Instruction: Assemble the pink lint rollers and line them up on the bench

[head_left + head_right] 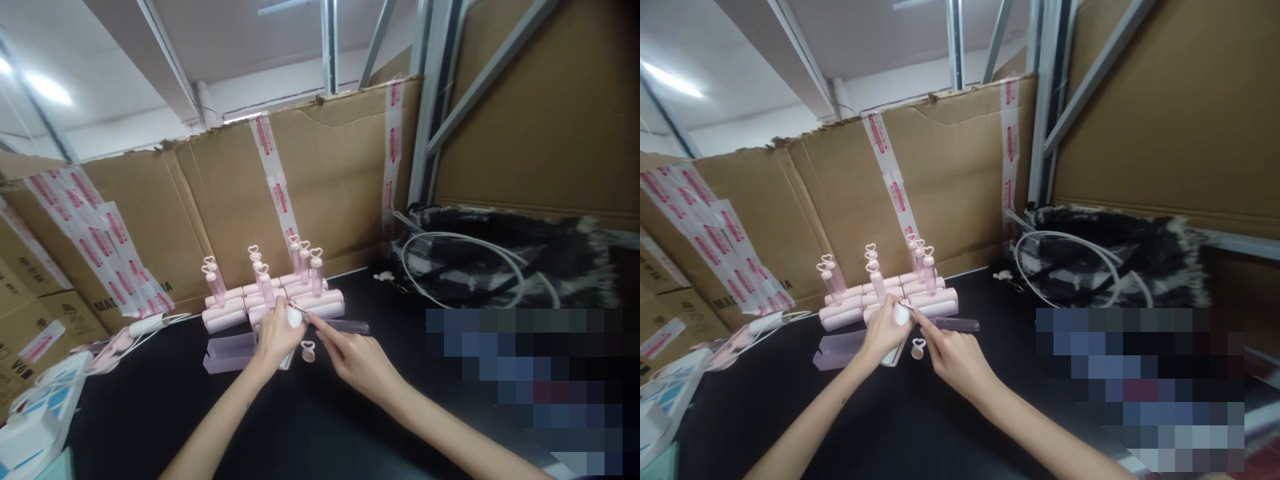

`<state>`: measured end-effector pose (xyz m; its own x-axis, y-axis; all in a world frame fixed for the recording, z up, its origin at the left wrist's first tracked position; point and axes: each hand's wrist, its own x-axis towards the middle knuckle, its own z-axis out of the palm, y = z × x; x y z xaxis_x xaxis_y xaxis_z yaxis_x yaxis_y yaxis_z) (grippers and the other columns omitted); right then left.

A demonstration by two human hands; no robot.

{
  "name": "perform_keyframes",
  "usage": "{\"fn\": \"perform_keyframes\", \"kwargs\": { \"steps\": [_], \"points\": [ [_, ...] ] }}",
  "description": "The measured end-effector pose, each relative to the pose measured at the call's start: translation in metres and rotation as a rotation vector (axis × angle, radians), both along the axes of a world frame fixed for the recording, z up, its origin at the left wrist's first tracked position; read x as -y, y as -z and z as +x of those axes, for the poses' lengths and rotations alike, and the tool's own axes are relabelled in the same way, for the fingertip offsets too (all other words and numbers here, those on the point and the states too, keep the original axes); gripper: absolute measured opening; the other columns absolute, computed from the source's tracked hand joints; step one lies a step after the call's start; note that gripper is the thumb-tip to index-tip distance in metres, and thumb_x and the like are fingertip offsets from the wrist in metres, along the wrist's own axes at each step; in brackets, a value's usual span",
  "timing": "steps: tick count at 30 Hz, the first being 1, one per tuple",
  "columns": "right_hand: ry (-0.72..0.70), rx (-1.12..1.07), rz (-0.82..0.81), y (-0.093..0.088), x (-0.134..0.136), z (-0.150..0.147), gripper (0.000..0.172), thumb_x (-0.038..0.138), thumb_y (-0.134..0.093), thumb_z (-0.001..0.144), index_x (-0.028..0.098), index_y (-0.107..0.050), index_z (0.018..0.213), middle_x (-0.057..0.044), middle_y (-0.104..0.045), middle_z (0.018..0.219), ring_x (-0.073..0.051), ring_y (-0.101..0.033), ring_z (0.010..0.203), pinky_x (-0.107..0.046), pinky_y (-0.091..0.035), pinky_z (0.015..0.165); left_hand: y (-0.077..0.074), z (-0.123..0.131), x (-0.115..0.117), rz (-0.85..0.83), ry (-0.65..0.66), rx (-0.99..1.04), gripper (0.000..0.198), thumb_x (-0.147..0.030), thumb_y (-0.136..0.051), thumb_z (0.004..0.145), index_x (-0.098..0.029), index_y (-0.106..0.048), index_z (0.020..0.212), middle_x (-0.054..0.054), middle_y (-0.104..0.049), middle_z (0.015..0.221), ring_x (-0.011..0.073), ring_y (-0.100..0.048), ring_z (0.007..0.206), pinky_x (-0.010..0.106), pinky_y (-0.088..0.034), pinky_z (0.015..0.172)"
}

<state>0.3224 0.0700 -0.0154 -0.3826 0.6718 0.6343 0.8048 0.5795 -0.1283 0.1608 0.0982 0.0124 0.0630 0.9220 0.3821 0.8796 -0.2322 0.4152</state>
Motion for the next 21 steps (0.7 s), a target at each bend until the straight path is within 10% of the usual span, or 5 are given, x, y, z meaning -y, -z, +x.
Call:
{"fn": "perform_keyframes", "kwargs": {
  "steps": [14,21],
  "points": [
    [0.313,0.075,-0.082,-0.002,-0.031,0.013,0.043,0.023,-0.042,0.086,0.022,-0.053,0.128,-0.006,-0.069,0.061,-0.022,-0.064,0.049,-0.023,-0.037,0.043,-0.015,0.015,0.011,0.005,0.079,0.027,0.027,-0.042,-0.052,0.081,-0.022,-0.049,0.099,0.005,-0.068,0.092,0.0265,-0.064,0.092,0.031,-0.045,0.074],
    [-0.208,-0.207,-0.285,-0.024,-0.008,0.025,0.044,0.042,-0.041,0.089,0.02,-0.058,0.123,0.006,-0.043,0.043,-0.01,-0.037,0.038,-0.02,-0.029,0.043,-0.021,-0.005,0.013,-0.058,0.028,-0.02,0.032,-0.039,-0.055,0.08,-0.022,-0.048,0.106,0.007,-0.066,0.104,0.0289,-0.062,0.097,0.033,-0.045,0.076]
  ]
}}
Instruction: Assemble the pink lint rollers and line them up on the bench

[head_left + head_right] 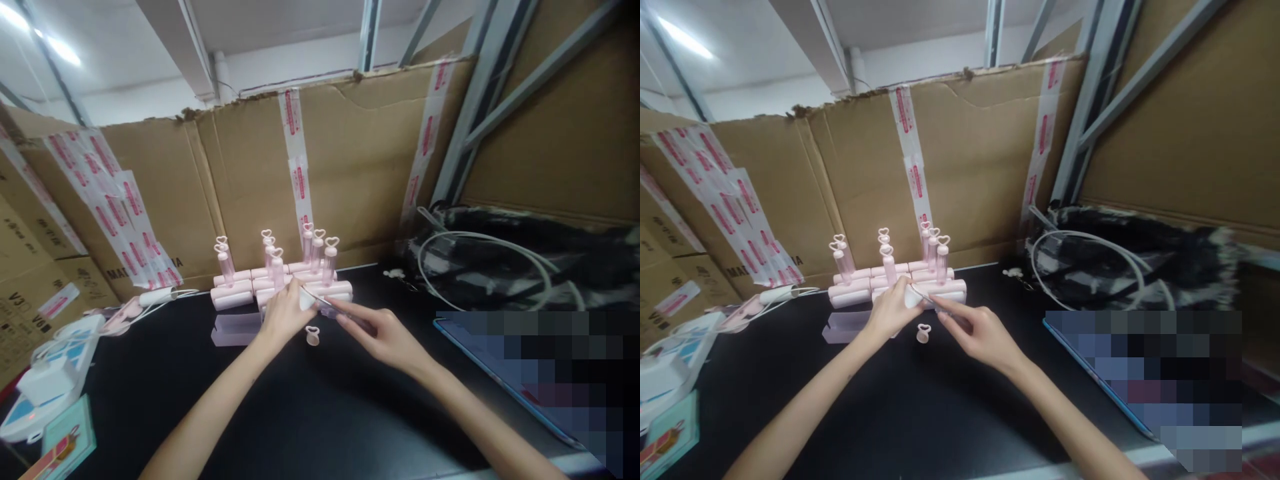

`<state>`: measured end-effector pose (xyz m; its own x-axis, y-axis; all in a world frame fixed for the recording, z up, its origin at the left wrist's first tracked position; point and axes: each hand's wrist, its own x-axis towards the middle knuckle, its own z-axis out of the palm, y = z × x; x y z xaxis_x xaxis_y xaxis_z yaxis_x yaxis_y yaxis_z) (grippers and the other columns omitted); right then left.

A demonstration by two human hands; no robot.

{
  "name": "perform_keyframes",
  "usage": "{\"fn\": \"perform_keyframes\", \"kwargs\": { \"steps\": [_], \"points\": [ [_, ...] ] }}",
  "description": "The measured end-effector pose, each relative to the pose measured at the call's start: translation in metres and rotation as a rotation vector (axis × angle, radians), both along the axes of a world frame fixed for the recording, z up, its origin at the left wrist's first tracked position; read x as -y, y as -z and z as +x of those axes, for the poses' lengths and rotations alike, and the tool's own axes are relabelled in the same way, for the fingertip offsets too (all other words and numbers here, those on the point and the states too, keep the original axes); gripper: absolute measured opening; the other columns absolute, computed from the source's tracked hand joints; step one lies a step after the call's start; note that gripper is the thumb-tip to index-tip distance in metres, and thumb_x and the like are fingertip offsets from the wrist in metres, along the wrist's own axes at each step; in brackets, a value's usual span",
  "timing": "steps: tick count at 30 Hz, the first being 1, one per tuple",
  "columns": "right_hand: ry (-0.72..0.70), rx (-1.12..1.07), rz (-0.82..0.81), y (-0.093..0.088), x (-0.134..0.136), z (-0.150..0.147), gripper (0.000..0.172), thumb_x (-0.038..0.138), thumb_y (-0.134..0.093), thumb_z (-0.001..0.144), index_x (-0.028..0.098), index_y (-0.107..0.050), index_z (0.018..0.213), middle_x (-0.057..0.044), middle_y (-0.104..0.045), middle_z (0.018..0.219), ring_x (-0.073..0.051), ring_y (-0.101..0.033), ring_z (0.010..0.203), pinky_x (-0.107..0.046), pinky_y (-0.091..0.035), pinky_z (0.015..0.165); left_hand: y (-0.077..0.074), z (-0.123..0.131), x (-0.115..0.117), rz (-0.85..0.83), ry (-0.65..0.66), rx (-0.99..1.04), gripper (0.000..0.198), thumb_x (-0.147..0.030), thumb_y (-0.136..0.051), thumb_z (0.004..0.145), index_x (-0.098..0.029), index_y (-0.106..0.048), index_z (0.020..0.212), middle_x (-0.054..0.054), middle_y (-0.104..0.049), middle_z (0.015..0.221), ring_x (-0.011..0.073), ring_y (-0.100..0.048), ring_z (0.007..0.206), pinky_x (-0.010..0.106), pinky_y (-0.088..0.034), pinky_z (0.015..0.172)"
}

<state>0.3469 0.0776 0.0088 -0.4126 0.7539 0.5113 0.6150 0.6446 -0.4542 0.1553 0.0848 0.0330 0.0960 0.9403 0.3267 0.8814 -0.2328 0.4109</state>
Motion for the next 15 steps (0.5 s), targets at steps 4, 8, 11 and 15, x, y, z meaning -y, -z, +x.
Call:
{"fn": "perform_keyframes", "kwargs": {
  "steps": [4,8,11,15],
  "points": [
    [0.012,-0.023,-0.023,-0.0001,0.0041,-0.0018,0.045,0.044,-0.044,0.087,0.018,-0.061,0.12,0.007,-0.036,0.042,-0.009,-0.03,0.039,-0.021,-0.024,0.042,0.0024,-0.0068,-0.0033,0.019,-0.035,-0.004,0.033,-0.039,-0.055,0.08,-0.023,-0.048,0.108,0.006,-0.065,0.106,0.0279,-0.062,0.098,0.034,-0.044,0.08],
    [0.032,-0.044,-0.062,-0.0013,0.0008,0.0002,0.049,0.047,-0.044,0.086,0.017,-0.061,0.12,0.006,-0.037,0.044,-0.01,-0.029,0.04,-0.021,-0.023,0.041,0.0031,-0.0091,-0.0043,0.062,-0.044,-0.023,0.034,-0.041,-0.055,0.08,-0.022,-0.049,0.108,0.006,-0.064,0.106,0.0291,-0.062,0.096,0.035,-0.045,0.079],
    [0.01,-0.041,-0.091,-0.0018,0.0005,0.001,0.048,0.046,-0.044,0.085,0.017,-0.062,0.12,0.005,-0.037,0.045,-0.01,-0.029,0.04,-0.022,-0.022,0.042,0.0036,-0.0092,-0.0041,0.081,-0.044,-0.038,0.035,-0.04,-0.054,0.081,-0.022,-0.049,0.11,0.006,-0.065,0.106,0.0296,-0.063,0.095,0.035,-0.045,0.078],
    [-0.005,-0.048,-0.104,-0.0009,0.0018,0.0005,0.048,0.046,-0.044,0.086,0.018,-0.061,0.12,0.006,-0.034,0.044,-0.01,-0.027,0.04,-0.022,-0.02,0.042,0.0033,-0.0089,-0.0032,0.09,-0.033,-0.037,0.034,-0.039,-0.054,0.081,-0.023,-0.048,0.111,0.005,-0.065,0.108,0.0283,-0.062,0.096,0.034,-0.045,0.079]
  ]
}}
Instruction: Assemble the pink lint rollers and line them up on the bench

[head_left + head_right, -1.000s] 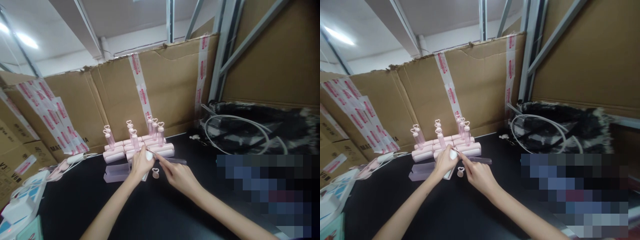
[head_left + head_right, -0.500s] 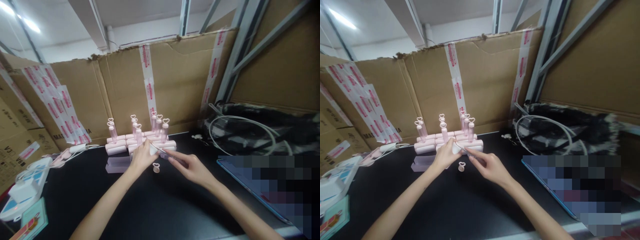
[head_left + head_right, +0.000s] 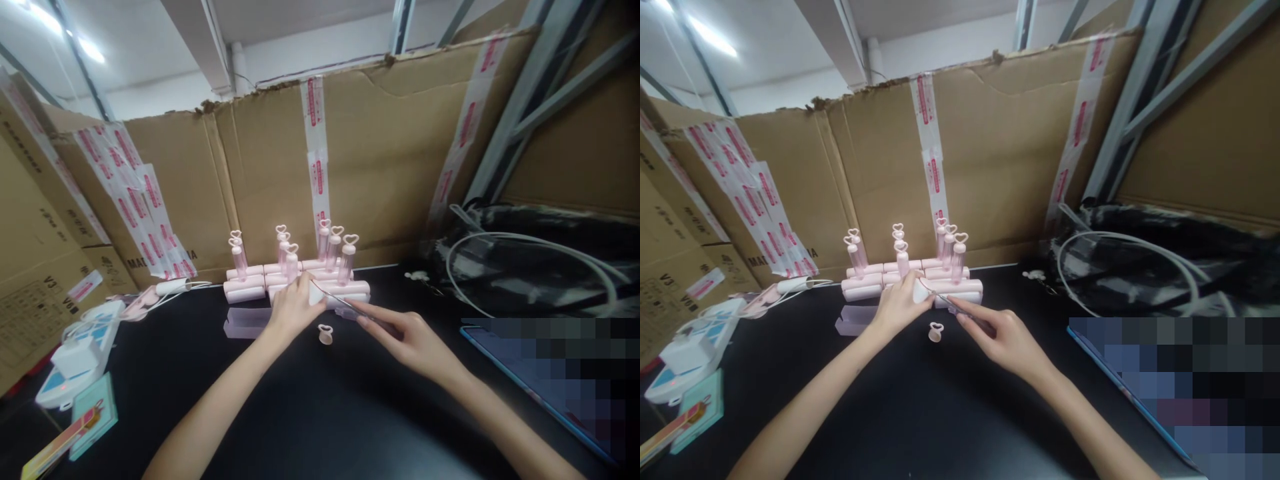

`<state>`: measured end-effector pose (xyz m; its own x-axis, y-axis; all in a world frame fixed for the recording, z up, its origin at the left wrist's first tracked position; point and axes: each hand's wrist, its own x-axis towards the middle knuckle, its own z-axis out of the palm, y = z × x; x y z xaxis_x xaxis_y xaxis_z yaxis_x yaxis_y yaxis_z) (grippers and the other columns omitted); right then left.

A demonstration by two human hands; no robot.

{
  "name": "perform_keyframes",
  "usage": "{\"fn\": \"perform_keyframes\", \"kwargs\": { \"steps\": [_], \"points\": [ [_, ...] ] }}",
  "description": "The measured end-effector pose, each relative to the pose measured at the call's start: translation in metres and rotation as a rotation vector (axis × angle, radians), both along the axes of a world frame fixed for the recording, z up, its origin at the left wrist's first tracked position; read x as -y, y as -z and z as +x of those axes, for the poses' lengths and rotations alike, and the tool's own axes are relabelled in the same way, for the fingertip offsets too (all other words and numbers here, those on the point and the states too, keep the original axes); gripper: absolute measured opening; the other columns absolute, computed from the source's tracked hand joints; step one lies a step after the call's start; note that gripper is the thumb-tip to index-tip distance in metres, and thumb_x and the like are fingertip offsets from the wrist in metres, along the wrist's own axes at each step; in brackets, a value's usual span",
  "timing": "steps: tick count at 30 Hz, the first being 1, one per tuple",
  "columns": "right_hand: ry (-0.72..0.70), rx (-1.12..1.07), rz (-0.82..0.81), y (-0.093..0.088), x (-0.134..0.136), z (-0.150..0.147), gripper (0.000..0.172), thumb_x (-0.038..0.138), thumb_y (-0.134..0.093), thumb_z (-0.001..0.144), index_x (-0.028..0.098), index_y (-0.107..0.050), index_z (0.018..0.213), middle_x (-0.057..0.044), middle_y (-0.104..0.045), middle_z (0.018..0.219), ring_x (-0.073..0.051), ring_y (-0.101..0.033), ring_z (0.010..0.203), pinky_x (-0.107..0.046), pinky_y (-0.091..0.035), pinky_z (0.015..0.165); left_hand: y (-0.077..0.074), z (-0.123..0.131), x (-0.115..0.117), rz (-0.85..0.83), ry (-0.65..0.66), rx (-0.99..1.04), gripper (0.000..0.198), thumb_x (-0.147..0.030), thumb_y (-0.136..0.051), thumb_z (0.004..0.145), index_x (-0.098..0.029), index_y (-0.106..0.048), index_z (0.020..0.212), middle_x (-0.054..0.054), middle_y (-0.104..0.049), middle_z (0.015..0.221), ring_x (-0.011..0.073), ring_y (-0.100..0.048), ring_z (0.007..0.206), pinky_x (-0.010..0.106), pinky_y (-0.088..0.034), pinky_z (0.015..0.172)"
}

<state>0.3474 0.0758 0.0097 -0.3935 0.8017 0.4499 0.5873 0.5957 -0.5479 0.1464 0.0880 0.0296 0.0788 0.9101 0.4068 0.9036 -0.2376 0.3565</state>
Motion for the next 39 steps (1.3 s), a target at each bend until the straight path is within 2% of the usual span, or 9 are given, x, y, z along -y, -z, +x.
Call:
{"fn": "perform_keyframes", "kwargs": {
  "steps": [4,10,14,17,22,25,33,39],
  "points": [
    [0.002,0.02,-0.001,0.001,0.0,0.0,0.046,0.044,-0.044,0.086,0.018,-0.061,0.121,0.006,-0.037,0.044,-0.01,-0.029,0.039,-0.022,-0.022,0.042,-0.001,0.0,0.0,0.002,-0.009,-0.006,0.033,-0.039,-0.054,0.081,-0.023,-0.049,0.11,0.005,-0.064,0.107,0.0283,-0.062,0.096,0.034,-0.045,0.078],
    [0.012,0.06,0.005,0.005,-0.001,-0.003,0.046,0.044,-0.041,0.088,0.021,-0.058,0.124,0.004,-0.053,0.047,-0.013,-0.043,0.039,-0.022,-0.031,0.042,0.004,0.001,0.0,0.016,-0.023,-0.017,0.032,-0.035,-0.056,0.078,-0.021,-0.047,0.106,0.006,-0.064,0.101,0.0279,-0.062,0.095,0.034,-0.046,0.078],
    [0.012,0.067,0.008,0.009,0.001,-0.011,0.044,0.04,-0.039,0.09,0.021,-0.055,0.127,0.0,-0.069,0.067,-0.018,-0.059,0.051,-0.024,-0.042,0.049,0.011,0.003,-0.001,-0.01,-0.025,0.005,0.032,-0.034,-0.054,0.077,-0.02,-0.047,0.104,0.007,-0.061,0.107,0.0274,-0.061,0.097,0.034,-0.046,0.079],
    [0.033,0.095,0.056,0.016,0.001,-0.017,0.042,0.036,-0.038,0.092,0.021,-0.054,0.127,-0.003,-0.073,0.08,-0.02,-0.066,0.061,-0.026,-0.047,0.057,0.016,0.005,-0.003,-0.03,-0.021,0.018,0.029,-0.032,-0.053,0.077,-0.02,-0.048,0.103,0.006,-0.059,0.111,0.0257,-0.061,0.099,0.033,-0.046,0.081],
    [0.137,0.21,0.206,0.035,-0.004,-0.026,0.042,0.027,-0.034,0.093,0.017,-0.051,0.13,-0.007,-0.072,0.073,-0.024,-0.068,0.062,-0.026,-0.046,0.052,0.024,0.008,-0.009,-0.048,-0.063,0.013,0.027,-0.031,-0.052,0.078,-0.019,-0.049,0.102,0.007,-0.063,0.103,0.0257,-0.06,0.099,0.032,-0.045,0.082],
    [0.202,0.289,0.284,0.04,-0.005,-0.03,0.042,0.024,-0.035,0.092,0.016,-0.05,0.13,-0.009,-0.072,0.074,-0.027,-0.069,0.064,-0.028,-0.046,0.051,0.027,0.009,-0.012,-0.052,-0.087,-0.002,0.027,-0.031,-0.05,0.08,-0.019,-0.049,0.104,0.009,-0.063,0.103,0.0268,-0.06,0.099,0.033,-0.045,0.081],
    [0.252,0.364,0.287,0.033,0.0,-0.033,0.039,0.023,-0.036,0.093,0.016,-0.05,0.128,-0.008,-0.072,0.079,-0.025,-0.069,0.069,-0.028,-0.046,0.056,0.029,0.012,-0.014,-0.037,-0.113,-0.034,0.029,-0.034,-0.048,0.084,-0.021,-0.052,0.109,0.01,-0.06,0.107,0.028,-0.061,0.098,0.035,-0.044,0.08],
    [0.287,0.416,0.267,0.032,-0.001,-0.038,0.039,0.022,-0.036,0.093,0.015,-0.049,0.129,-0.009,-0.072,0.076,-0.025,-0.069,0.064,-0.026,-0.043,0.052,0.028,0.017,-0.016,-0.065,-0.166,-0.034,0.03,-0.032,-0.044,0.086,-0.014,-0.051,0.108,0.014,-0.064,0.1,0.0286,-0.062,0.094,0.034,-0.045,0.076]
  ]
}}
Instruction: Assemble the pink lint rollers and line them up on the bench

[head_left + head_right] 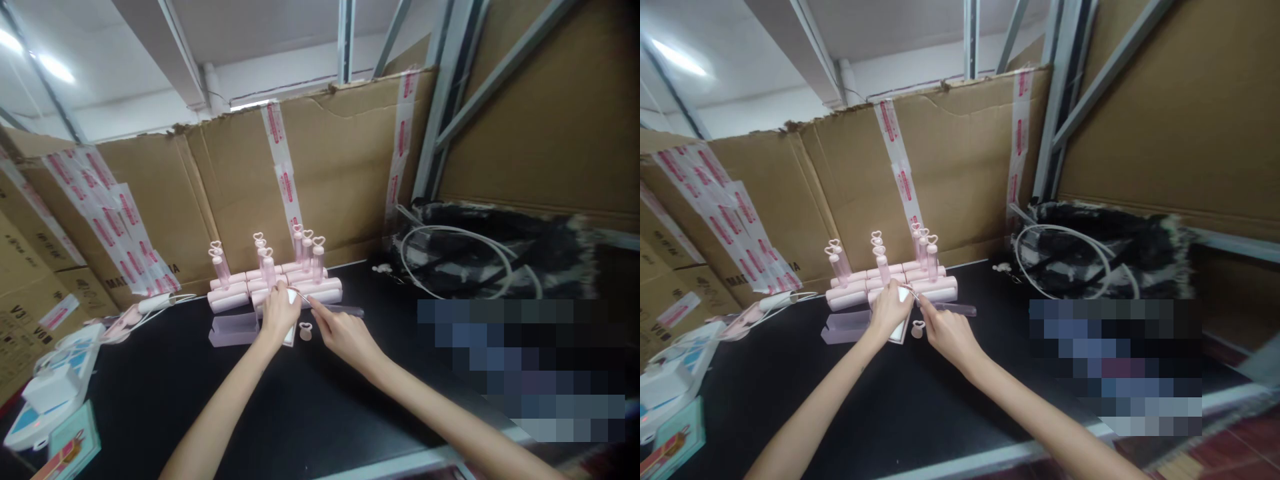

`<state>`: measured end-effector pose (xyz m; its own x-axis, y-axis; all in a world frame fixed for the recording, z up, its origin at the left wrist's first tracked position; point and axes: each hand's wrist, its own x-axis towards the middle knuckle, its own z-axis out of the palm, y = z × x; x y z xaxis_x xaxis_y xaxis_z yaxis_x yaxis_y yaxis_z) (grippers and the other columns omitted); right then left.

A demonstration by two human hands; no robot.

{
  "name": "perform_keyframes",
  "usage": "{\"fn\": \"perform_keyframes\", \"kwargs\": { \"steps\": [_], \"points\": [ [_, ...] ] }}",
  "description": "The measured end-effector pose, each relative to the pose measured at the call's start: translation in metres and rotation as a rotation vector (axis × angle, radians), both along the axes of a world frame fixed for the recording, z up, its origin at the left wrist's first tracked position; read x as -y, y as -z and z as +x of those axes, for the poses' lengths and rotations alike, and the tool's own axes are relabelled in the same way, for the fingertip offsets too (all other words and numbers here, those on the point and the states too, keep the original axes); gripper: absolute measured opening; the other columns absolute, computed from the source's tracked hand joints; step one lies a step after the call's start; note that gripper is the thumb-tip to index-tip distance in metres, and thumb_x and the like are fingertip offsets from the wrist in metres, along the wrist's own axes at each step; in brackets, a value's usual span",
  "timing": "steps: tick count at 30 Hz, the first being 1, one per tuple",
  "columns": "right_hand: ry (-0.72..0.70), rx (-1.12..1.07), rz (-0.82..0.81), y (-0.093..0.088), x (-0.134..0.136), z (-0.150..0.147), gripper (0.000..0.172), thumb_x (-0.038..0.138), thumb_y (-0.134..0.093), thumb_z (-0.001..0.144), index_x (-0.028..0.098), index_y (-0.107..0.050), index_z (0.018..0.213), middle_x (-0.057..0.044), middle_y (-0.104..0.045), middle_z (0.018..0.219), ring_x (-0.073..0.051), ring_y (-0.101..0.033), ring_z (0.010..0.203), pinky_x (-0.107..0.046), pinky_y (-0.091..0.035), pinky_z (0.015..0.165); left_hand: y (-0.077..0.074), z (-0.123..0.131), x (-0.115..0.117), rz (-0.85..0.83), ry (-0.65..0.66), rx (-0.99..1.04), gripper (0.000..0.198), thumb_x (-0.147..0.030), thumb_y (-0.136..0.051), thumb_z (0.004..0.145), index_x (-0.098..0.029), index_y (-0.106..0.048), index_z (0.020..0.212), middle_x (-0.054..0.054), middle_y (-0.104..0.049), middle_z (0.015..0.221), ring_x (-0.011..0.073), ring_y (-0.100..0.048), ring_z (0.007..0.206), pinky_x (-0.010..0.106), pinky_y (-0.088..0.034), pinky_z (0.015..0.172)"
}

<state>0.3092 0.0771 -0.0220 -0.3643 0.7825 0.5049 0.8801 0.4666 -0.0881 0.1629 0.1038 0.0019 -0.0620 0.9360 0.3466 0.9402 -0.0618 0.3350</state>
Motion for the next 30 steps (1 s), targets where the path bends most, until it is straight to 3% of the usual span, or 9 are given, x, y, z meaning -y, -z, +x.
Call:
{"fn": "perform_keyframes", "kwargs": {
  "steps": [14,22,30],
  "points": [
    [0.024,0.015,-0.028,-0.007,0.006,-0.011,0.038,0.021,-0.039,0.091,0.016,-0.054,0.125,-0.01,-0.072,0.073,-0.028,-0.069,0.064,-0.028,-0.044,0.053,-0.007,-0.003,0.01,0.046,-0.006,-0.056,0.027,-0.029,-0.043,0.087,-0.021,-0.058,0.108,0.01,-0.064,0.101,0.0252,-0.063,0.094,0.032,-0.046,0.078],
    [0.001,-0.085,-0.093,-0.009,0.006,-0.015,0.035,0.022,-0.038,0.091,0.02,-0.056,0.121,-0.009,-0.073,0.082,-0.026,-0.069,0.072,-0.027,-0.044,0.059,-0.01,0.0,0.011,0.037,-0.067,-0.09,0.033,-0.03,-0.044,0.086,-0.009,-0.048,0.112,0.014,-0.064,0.097,0.0263,-0.064,0.091,0.032,-0.047,0.075],
    [-0.069,-0.21,-0.174,-0.013,0.012,-0.013,0.036,0.021,-0.041,0.089,0.017,-0.056,0.122,-0.011,-0.072,0.087,-0.025,-0.068,0.08,-0.027,-0.046,0.066,-0.013,-0.001,0.019,0.038,-0.007,-0.077,0.024,-0.026,-0.042,0.086,-0.015,-0.052,0.105,0.015,-0.056,0.104,0.0293,-0.064,0.09,0.037,-0.047,0.076]
  ]
}}
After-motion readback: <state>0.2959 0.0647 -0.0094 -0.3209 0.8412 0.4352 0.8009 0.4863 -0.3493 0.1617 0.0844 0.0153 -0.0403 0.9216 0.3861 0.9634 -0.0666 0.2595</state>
